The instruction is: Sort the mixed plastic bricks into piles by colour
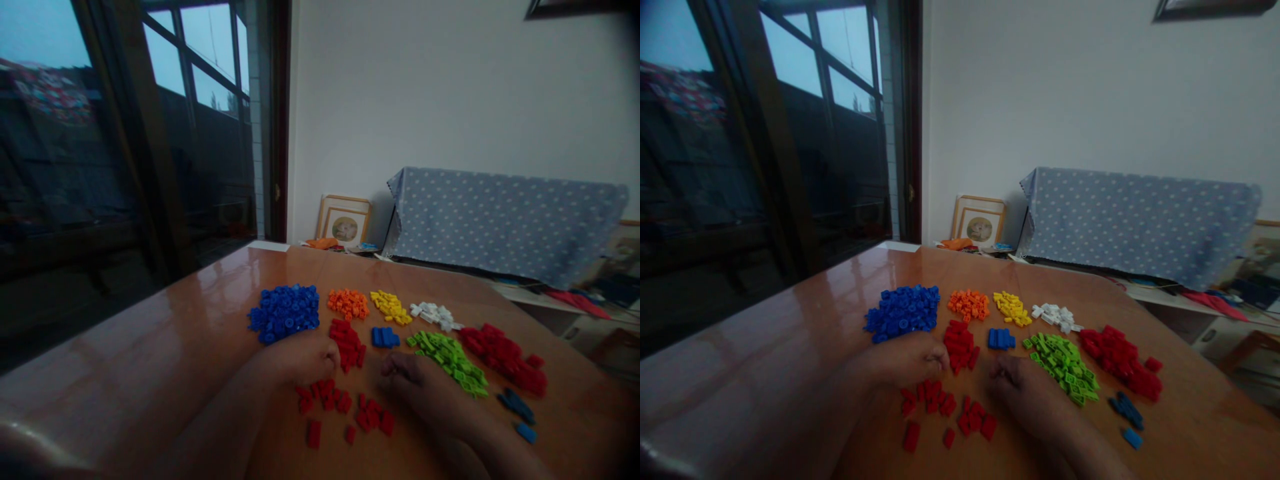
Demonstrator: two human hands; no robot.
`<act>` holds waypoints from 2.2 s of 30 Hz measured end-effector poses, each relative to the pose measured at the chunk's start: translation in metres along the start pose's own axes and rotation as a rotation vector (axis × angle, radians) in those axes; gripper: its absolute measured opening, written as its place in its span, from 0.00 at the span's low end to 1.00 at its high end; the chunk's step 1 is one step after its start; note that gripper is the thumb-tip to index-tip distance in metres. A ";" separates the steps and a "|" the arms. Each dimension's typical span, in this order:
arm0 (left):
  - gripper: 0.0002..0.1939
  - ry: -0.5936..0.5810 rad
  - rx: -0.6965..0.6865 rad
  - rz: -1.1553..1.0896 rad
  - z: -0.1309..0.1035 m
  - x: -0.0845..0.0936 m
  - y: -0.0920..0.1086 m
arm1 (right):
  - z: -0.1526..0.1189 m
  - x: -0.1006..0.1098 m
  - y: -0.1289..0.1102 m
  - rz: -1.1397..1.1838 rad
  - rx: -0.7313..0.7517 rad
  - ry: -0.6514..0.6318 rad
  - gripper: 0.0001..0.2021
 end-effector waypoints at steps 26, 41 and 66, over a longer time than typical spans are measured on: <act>0.08 0.213 0.144 0.060 -0.006 0.013 -0.011 | -0.008 -0.020 -0.035 0.025 0.099 -0.123 0.06; 0.07 0.283 0.139 0.092 -0.003 0.008 -0.015 | 0.031 -0.037 -0.046 0.088 0.160 0.281 0.14; 0.05 0.223 0.204 0.135 -0.004 0.007 -0.005 | 0.034 -0.034 -0.010 0.115 0.092 0.319 0.04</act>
Point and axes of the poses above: each hand's wrist, its own z-axis towards the middle knuckle, its own x-axis out of the back of the hand, y = z × x, the point moved 2 cm from there along z, towards the middle knuckle, and after that the axes turned 2 degrees about -y, right-handed, at the moved point
